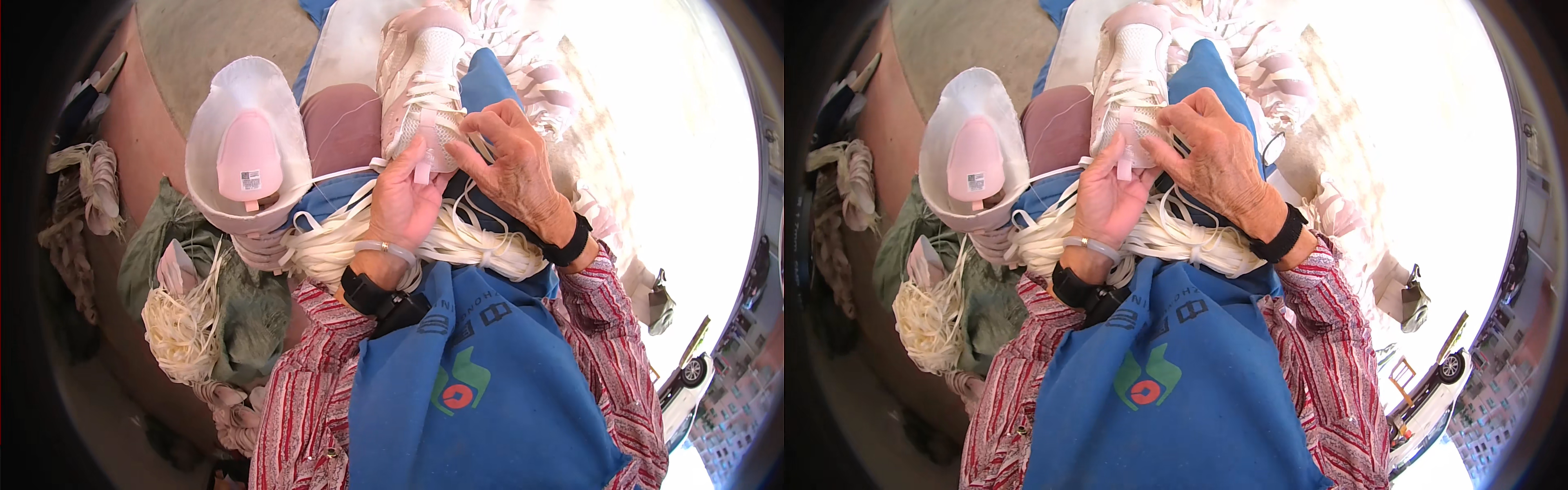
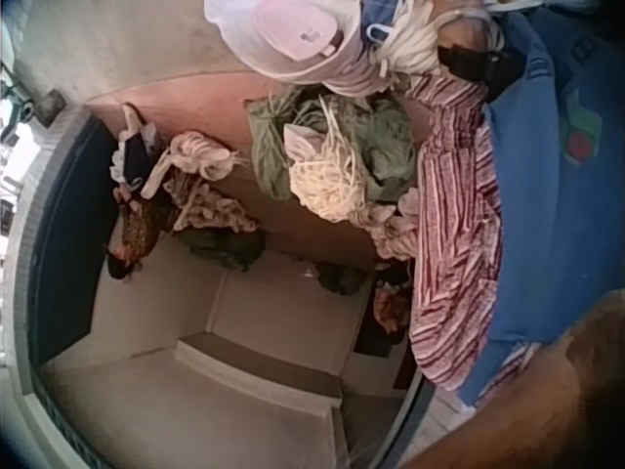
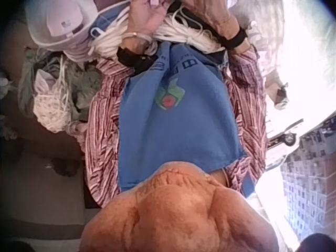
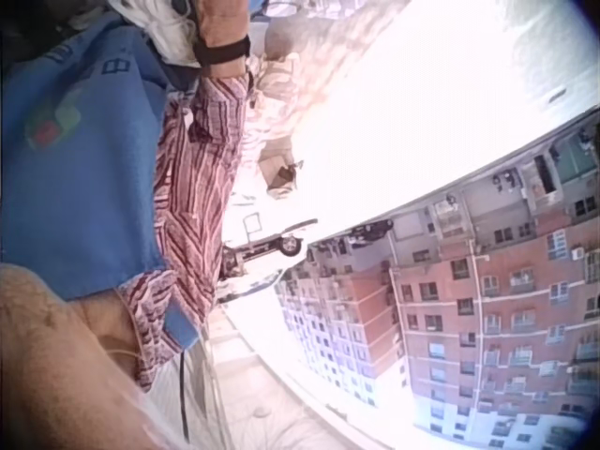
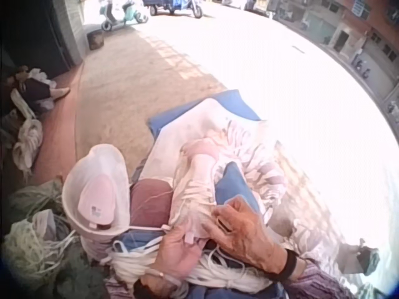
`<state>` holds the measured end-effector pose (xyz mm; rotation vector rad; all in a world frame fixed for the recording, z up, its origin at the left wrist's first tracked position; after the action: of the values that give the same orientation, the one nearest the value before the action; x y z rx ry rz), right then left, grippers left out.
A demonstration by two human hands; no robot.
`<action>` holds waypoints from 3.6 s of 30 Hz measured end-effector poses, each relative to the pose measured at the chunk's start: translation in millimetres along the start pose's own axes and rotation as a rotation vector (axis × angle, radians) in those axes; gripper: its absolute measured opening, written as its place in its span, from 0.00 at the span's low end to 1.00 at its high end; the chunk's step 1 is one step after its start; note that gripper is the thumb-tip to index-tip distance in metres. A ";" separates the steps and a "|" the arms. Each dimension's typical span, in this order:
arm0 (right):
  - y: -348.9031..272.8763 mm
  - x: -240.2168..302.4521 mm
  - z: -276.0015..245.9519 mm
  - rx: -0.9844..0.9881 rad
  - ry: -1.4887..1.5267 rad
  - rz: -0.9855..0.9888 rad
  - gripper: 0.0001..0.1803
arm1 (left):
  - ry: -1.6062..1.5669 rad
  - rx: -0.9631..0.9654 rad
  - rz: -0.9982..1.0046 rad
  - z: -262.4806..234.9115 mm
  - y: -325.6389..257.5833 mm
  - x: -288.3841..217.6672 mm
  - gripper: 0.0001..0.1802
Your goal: The person laces a shoe by hand, pulling laces through the eyelets and tightening them, then repeats the process for another shoe.
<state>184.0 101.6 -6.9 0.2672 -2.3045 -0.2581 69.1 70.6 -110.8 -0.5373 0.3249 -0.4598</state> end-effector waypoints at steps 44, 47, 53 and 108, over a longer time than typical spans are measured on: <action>23.3 -15.6 -3.8 0.077 -0.153 -0.025 0.05 | 0.012 -0.104 0.016 -6.8 -15.0 -2.5 0.23; 11.4 -25.2 -7.8 0.081 -0.014 0.152 0.07 | -0.014 -0.066 -0.020 -7.0 -14.0 -1.3 0.22; 16.0 -8.0 5.5 0.034 -0.038 -0.003 0.10 | -0.113 -0.044 -0.059 -5.0 -9.6 2.9 0.22; 3.5 -15.5 -2.5 -0.057 -0.005 0.037 0.07 | -0.005 -0.040 -0.031 -2.0 -13.1 0.8 0.24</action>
<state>195.9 108.9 -15.0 0.1949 -2.3011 -0.3054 64.6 59.4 -105.2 -0.5824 0.3222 -0.4825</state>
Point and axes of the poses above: each hand's wrist, its own y-axis towards the middle knuckle, its own z-axis out of the palm, x = y × z, the point moved 8 cm from there along y, towards the middle knuckle, and after that the axes turned 4 degrees about -x, right-handed, at the moved point
